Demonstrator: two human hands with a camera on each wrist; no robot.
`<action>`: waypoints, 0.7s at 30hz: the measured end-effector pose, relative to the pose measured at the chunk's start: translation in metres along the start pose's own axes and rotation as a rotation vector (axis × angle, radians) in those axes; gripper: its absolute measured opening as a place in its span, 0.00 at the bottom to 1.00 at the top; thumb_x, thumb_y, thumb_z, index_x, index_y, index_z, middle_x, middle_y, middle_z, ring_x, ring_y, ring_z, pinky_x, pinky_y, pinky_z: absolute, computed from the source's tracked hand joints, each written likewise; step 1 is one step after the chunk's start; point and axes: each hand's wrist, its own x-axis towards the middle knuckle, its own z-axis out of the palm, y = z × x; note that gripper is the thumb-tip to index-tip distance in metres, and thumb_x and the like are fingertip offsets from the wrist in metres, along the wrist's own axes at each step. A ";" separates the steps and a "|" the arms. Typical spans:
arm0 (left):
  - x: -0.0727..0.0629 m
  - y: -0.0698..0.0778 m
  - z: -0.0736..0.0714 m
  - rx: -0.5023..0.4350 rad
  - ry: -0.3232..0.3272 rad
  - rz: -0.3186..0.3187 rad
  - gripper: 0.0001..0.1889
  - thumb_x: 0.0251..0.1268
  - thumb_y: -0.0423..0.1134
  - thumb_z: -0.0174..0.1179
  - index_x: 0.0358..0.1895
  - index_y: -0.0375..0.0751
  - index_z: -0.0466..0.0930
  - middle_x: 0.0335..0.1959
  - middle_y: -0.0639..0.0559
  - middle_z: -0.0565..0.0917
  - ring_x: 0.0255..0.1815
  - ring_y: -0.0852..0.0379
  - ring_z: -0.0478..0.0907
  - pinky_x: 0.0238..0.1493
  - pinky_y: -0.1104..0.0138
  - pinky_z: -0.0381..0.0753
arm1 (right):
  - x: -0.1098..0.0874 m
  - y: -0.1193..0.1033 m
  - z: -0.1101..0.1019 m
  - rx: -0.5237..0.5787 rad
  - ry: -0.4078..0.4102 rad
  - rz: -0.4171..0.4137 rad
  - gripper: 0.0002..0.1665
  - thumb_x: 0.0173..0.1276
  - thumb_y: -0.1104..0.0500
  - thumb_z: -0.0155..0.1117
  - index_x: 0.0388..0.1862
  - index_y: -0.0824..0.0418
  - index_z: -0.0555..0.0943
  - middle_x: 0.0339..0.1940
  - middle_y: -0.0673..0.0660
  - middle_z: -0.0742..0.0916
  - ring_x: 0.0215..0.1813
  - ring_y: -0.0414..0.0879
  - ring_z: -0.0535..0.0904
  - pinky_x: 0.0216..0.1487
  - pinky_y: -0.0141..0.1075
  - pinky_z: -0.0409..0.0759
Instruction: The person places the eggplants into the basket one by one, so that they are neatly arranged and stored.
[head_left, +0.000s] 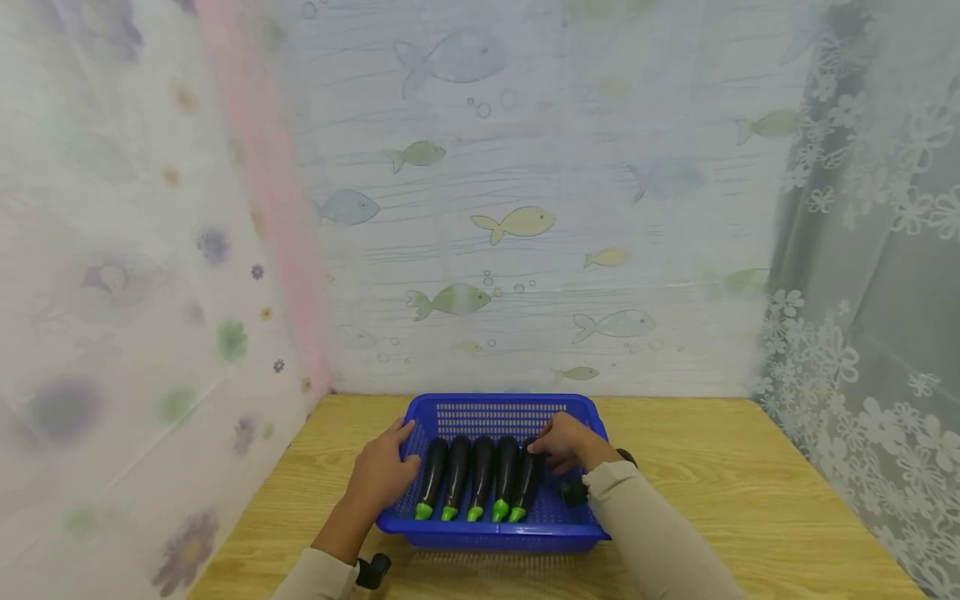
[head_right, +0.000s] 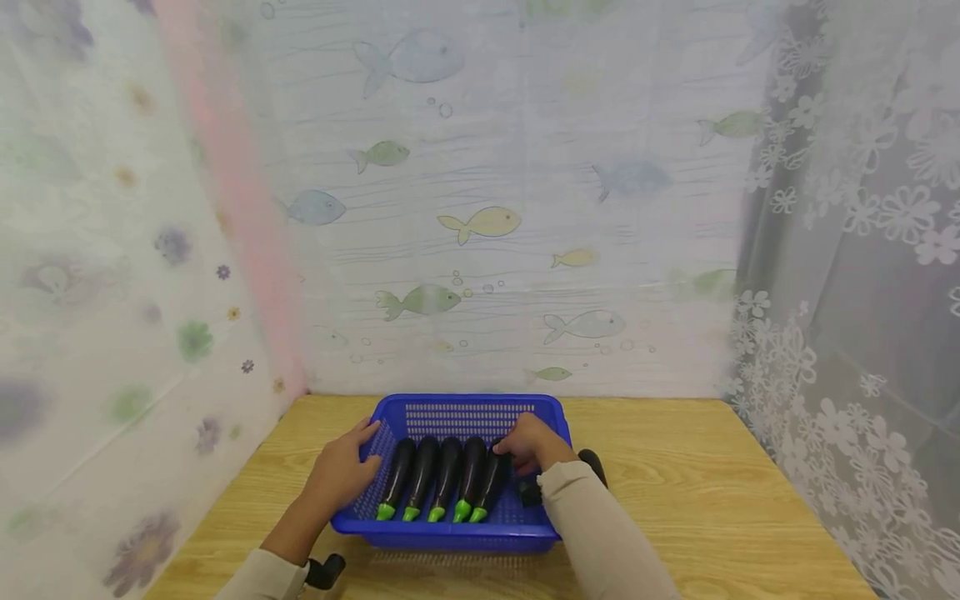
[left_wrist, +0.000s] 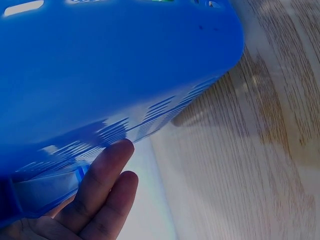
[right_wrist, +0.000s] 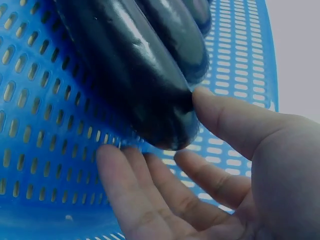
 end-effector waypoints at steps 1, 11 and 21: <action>0.000 0.000 0.000 0.000 0.001 0.001 0.34 0.64 0.38 0.61 0.76 0.41 0.71 0.80 0.39 0.66 0.74 0.31 0.69 0.43 0.56 0.85 | 0.000 0.000 0.000 -0.003 0.002 0.001 0.19 0.67 0.63 0.71 0.52 0.74 0.79 0.48 0.67 0.86 0.47 0.63 0.88 0.43 0.52 0.90; 0.000 -0.001 0.002 0.012 -0.001 0.003 0.33 0.65 0.39 0.61 0.76 0.42 0.71 0.80 0.40 0.65 0.75 0.31 0.68 0.61 0.41 0.81 | 0.005 -0.004 -0.007 -0.160 0.069 -0.068 0.29 0.65 0.57 0.75 0.59 0.74 0.78 0.53 0.67 0.85 0.52 0.61 0.85 0.34 0.49 0.90; -0.001 0.001 0.000 0.013 0.001 0.004 0.33 0.65 0.38 0.61 0.76 0.42 0.71 0.79 0.39 0.66 0.74 0.32 0.69 0.53 0.48 0.87 | -0.008 -0.009 -0.028 -0.090 0.000 -0.164 0.37 0.69 0.53 0.71 0.71 0.71 0.73 0.65 0.71 0.81 0.50 0.61 0.87 0.40 0.49 0.90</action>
